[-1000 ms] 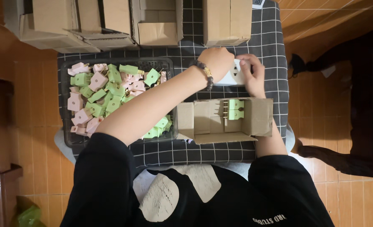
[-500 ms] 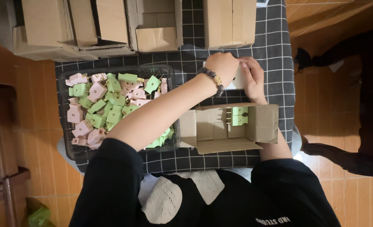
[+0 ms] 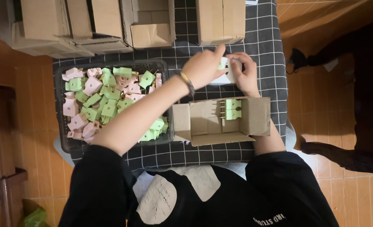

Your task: The person places green electrical adapters into small cardboard boxes, folds the boxes closed, and stacks them.

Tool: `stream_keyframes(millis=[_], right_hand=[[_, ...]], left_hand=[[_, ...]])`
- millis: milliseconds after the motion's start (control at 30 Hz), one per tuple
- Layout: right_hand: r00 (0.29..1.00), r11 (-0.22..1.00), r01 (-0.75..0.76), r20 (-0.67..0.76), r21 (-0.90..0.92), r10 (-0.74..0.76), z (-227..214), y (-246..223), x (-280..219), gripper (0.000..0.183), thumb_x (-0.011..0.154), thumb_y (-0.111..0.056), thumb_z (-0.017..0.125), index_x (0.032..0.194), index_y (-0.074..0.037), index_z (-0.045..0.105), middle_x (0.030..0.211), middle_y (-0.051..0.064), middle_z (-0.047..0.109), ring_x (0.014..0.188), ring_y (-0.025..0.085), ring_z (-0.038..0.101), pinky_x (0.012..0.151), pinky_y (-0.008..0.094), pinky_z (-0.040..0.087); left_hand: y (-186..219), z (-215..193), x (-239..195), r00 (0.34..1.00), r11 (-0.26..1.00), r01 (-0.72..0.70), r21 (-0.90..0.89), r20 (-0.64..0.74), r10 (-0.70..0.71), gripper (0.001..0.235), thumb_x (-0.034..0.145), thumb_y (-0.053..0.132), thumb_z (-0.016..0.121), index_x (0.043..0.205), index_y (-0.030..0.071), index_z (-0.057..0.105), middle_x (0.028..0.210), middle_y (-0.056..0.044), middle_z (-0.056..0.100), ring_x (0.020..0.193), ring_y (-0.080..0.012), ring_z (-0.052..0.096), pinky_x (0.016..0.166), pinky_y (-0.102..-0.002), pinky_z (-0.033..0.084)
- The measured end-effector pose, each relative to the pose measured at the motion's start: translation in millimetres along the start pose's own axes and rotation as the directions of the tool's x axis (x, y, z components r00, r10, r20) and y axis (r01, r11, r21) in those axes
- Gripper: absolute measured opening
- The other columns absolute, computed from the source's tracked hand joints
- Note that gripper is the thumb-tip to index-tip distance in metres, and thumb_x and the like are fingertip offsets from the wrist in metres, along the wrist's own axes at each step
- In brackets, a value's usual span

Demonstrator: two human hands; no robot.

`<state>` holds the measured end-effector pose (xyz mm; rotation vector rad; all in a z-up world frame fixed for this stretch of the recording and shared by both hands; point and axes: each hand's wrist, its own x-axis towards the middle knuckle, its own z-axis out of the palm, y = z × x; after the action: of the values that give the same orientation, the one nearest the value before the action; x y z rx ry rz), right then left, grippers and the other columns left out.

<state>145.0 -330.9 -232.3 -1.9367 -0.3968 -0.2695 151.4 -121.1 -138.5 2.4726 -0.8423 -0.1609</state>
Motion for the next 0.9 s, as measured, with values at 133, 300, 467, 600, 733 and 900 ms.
stream_keyframes(millis=[133, 300, 467, 600, 733, 900], right_hand=[[0.999, 0.999, -0.031, -0.016, 0.025, 0.031, 2.2, 16.0, -4.2, 0.020, 0.107, -0.011, 0.059, 0.117, -0.002, 0.073, 0.118, 0.012, 0.071, 0.109, 0.025, 0.066, 0.097, 0.038, 0.051], [0.999, 0.999, -0.046, -0.015, 0.023, 0.046, 1.6, 10.9, -3.2, 0.024, 0.100, -0.008, 0.052, 0.110, -0.002, 0.073, 0.114, 0.011, 0.070, 0.106, 0.023, 0.064, 0.093, 0.036, 0.049], [0.998, 0.997, -0.055, -0.007, 0.055, 0.055, 0.6, 12.2, -3.4, 0.023, 0.100, -0.011, 0.053, 0.108, -0.003, 0.073, 0.114, 0.009, 0.069, 0.105, 0.020, 0.062, 0.091, 0.035, 0.046], [0.997, 0.991, -0.065, -0.032, 0.116, 0.069, 2.6, 26.9, -6.8, 0.015, 0.100, -0.015, 0.059, 0.100, -0.004, 0.069, 0.105, 0.007, 0.067, 0.097, 0.016, 0.059, 0.084, 0.033, 0.046], [0.994, 0.976, -0.095, -0.033, 0.195, 0.103, 4.7, 48.5, -12.9, 0.012, 0.102, -0.014, 0.058, 0.096, -0.005, 0.065, 0.096, 0.002, 0.063, 0.088, 0.012, 0.054, 0.075, 0.030, 0.043], [0.990, 0.961, -0.133, -0.020, 0.243, 0.142, 7.2, 27.9, -25.7, 0.014, 0.104, -0.016, 0.052, 0.100, -0.005, 0.060, 0.091, 0.002, 0.062, 0.083, 0.013, 0.053, 0.068, 0.030, 0.044]], left_hand=[[-4.7, -10.9, 16.7, 0.998, 0.997, -0.070, -0.008, 0.005, 0.070, 0.029, 0.092, 0.028, 0.080, 0.108, 0.017, 0.059, 0.107, -0.009, 0.072, 0.099, -0.0250, 0.069, 0.075, -0.038, 0.060], [13.4, -18.4, 35.5, 0.967, 0.999, -0.037, -0.018, 0.253, 0.040, 0.038, 0.094, 0.001, 0.061, 0.110, 0.030, 0.081, 0.097, -0.006, 0.059, 0.099, -0.0245, 0.054, 0.081, -0.042, 0.048], [10.7, 16.9, 53.8, 0.954, 0.990, -0.068, 0.123, 0.297, 0.029, 0.035, 0.091, -0.004, 0.046, 0.087, 0.014, 0.076, 0.089, -0.008, 0.064, 0.075, -0.0256, 0.063, 0.066, -0.041, 0.052], [30.4, 17.5, 64.0, 0.947, 0.966, -0.093, 0.242, 0.321, 0.011, 0.025, 0.090, 0.023, 0.056, 0.105, 0.012, 0.073, 0.090, -0.009, 0.072, 0.079, -0.0295, 0.072, 0.070, -0.044, 0.060], [48.3, 33.5, 79.6, 0.906, 0.959, 0.037, 0.281, 0.395, -0.151, 0.021, 0.106, 0.022, 0.052, 0.114, 0.011, 0.068, 0.099, -0.004, 0.067, 0.085, -0.0164, 0.066, 0.081, -0.035, 0.059], [57.2, 41.0, 72.1, 0.941, 0.962, 0.095, 0.256, 0.293, -0.171, 0.030, 0.109, 0.025, 0.049, 0.112, 0.008, 0.073, 0.097, -0.007, 0.072, 0.089, -0.0205, 0.072, 0.080, -0.036, 0.062]])
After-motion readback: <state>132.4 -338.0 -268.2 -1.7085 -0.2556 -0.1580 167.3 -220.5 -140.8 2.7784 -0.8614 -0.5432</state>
